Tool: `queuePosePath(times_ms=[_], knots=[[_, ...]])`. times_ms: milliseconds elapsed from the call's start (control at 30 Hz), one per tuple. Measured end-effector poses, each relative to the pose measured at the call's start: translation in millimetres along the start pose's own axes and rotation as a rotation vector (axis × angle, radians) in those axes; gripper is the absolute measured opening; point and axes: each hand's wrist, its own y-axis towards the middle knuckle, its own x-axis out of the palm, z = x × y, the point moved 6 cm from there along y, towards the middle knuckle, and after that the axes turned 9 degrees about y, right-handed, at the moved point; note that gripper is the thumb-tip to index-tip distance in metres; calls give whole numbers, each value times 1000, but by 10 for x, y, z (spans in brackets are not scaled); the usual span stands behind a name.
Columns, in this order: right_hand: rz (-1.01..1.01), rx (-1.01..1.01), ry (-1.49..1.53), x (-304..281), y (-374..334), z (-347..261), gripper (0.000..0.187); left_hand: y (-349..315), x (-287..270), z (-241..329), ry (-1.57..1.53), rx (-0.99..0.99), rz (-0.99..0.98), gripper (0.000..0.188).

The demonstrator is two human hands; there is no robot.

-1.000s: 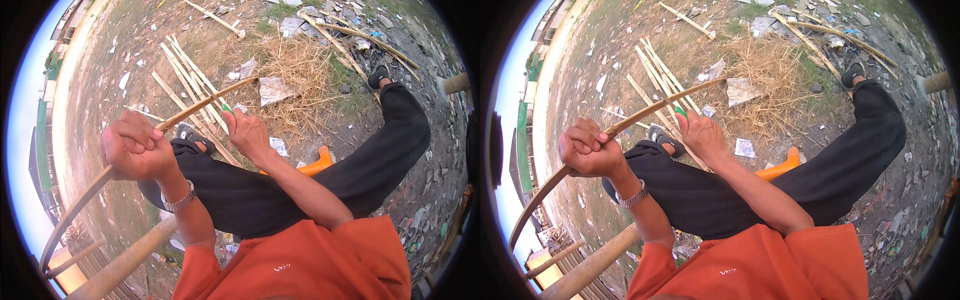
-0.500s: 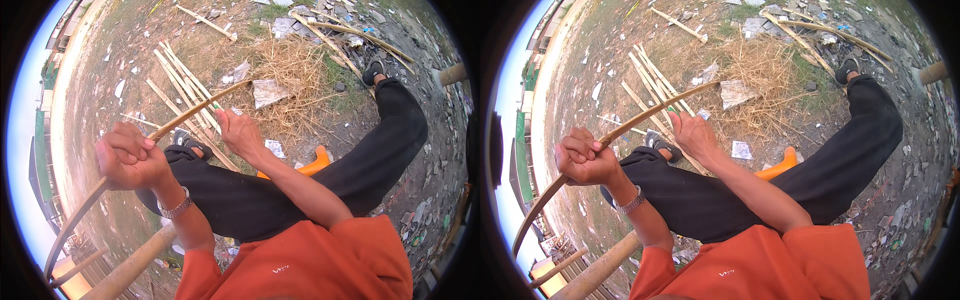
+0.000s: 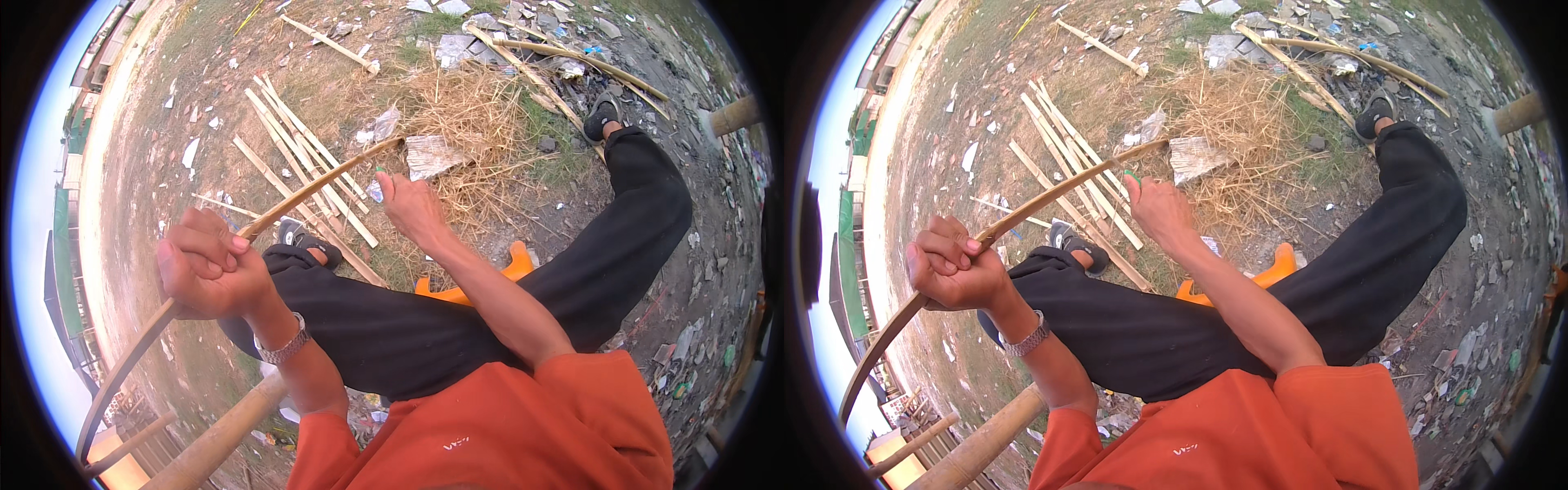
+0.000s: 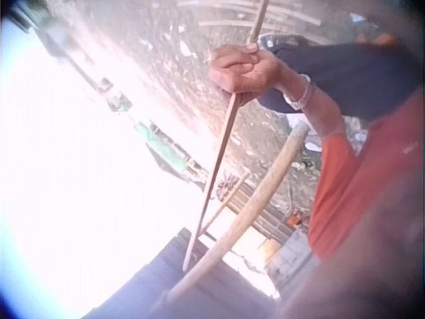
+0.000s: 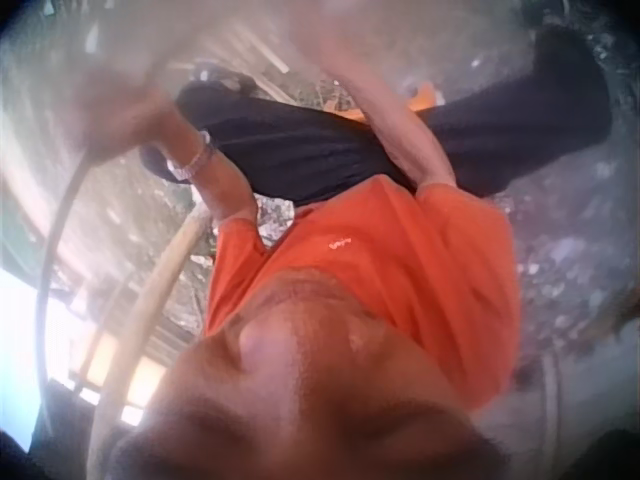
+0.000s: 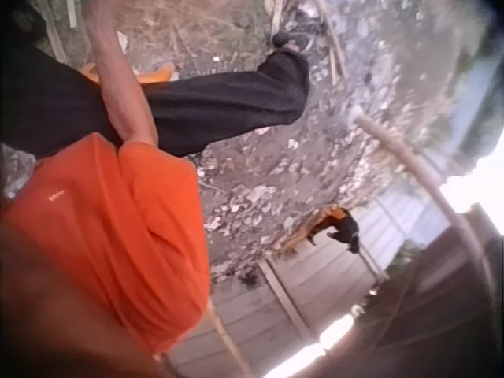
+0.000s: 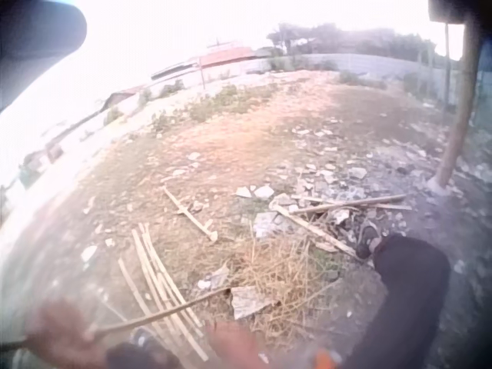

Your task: The person holds a long, thin bamboo stick with their left hand and uses a green utility knife in their right hand to shave and carve the surface. The person rotates the stick to work on different sides while seated on a small stool.

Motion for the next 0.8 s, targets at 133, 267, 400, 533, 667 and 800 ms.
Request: queuePosePath(times_ms=[133,267,400,533,667,800], knots=[[-52,131,34,152,132,165,59,5,33,-18,40,-9,-7,40],[-114,379,-174,188,143,1285,61,15,-93,-38,74,5,-26,39],[12,387,-24,0,151,1272,65,88,-86,-66,32,-39,60,40],[-15,122,265,-96,183,559,70,115,-123,-106,60,-51,102,42],[-169,-2,399,-156,-24,-363,75,114,-114,-91,61,-32,81,41],[-119,-23,281,7,-39,-426,78,85,-72,-85,25,-45,37,40]])
